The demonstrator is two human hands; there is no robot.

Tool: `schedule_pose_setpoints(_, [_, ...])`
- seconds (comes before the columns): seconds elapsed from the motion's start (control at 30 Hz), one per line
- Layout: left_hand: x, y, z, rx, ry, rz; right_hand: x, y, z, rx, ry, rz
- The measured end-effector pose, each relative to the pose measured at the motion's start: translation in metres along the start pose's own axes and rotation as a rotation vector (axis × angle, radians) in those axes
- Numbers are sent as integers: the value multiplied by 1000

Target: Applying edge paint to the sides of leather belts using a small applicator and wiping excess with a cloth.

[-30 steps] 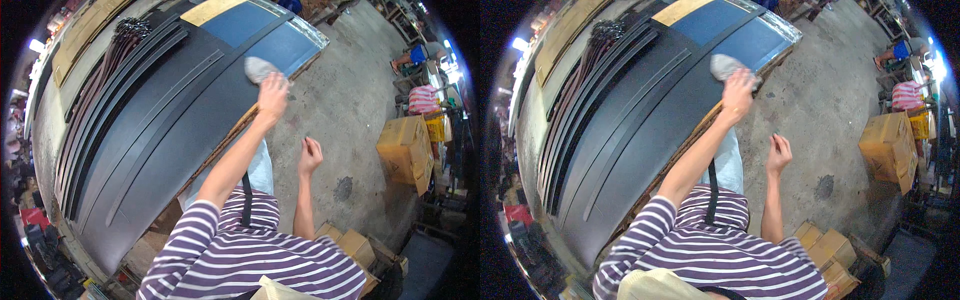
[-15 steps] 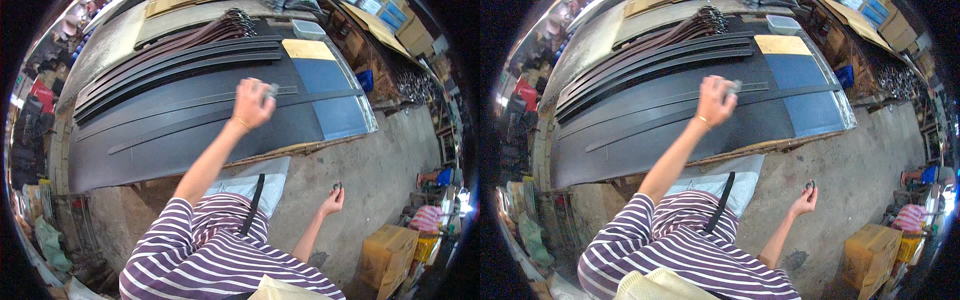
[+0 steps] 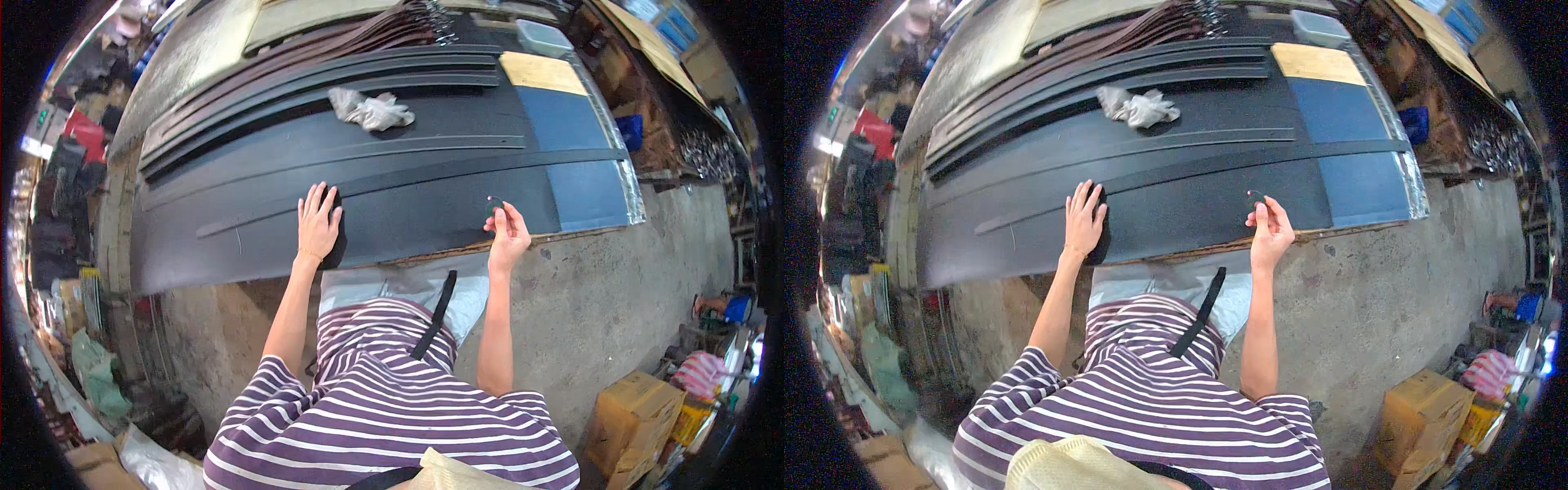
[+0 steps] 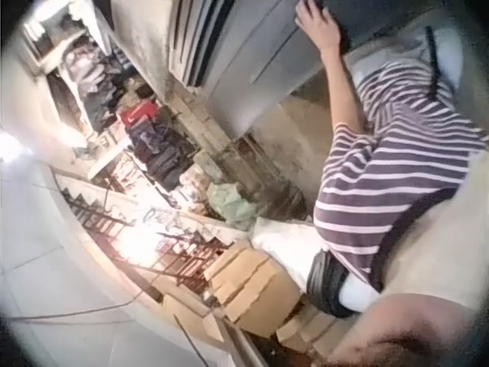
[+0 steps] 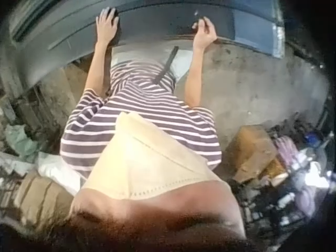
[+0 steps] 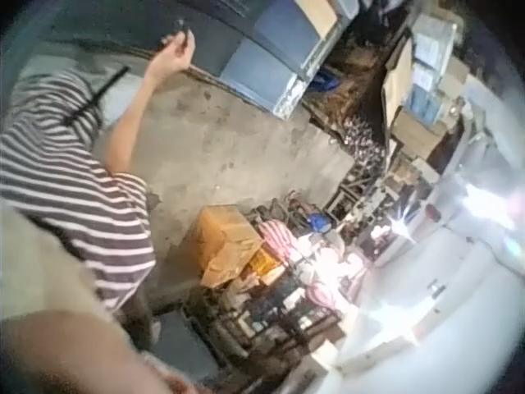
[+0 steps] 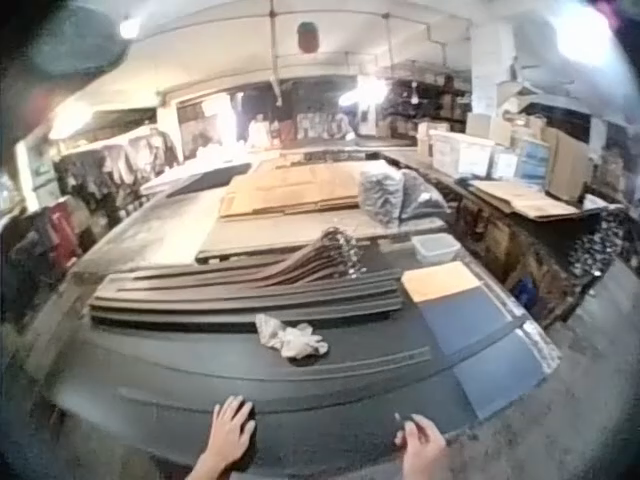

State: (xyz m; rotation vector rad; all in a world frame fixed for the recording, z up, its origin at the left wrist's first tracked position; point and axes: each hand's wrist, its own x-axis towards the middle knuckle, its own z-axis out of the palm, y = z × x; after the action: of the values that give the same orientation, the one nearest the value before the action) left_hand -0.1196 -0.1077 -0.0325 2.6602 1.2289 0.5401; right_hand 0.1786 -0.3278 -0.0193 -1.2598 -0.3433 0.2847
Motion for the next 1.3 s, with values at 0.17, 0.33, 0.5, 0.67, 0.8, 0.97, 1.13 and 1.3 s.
schedule_pose_setpoints(0.17, [9,17,-2,68,0,-3,-7,18,11,-239,57,-79])
schedule_pose_setpoints(0.33, [4,14,5,-5,70,-13,1,22,9,-281,94,-81])
schedule_pose_setpoints(0.5, [6,9,7,-105,118,-3,8,23,9,-292,94,-100])
schedule_pose_setpoints(0.67, [11,-27,-3,-148,115,-40,12,26,6,-273,86,-69])
schedule_pose_setpoints(0.8, [-4,-71,-17,80,94,-244,12,24,3,-312,82,-72])
schedule_pose_setpoints(0.97, [-44,-184,-59,363,170,-476,11,23,5,-295,51,-80])
schedule_pose_setpoints(1.13, [-42,-246,-100,380,32,-675,11,23,-5,-339,106,-87])
schedule_pose_setpoints(1.3, [-58,-267,-123,402,38,-693,2,20,12,-329,100,-35])
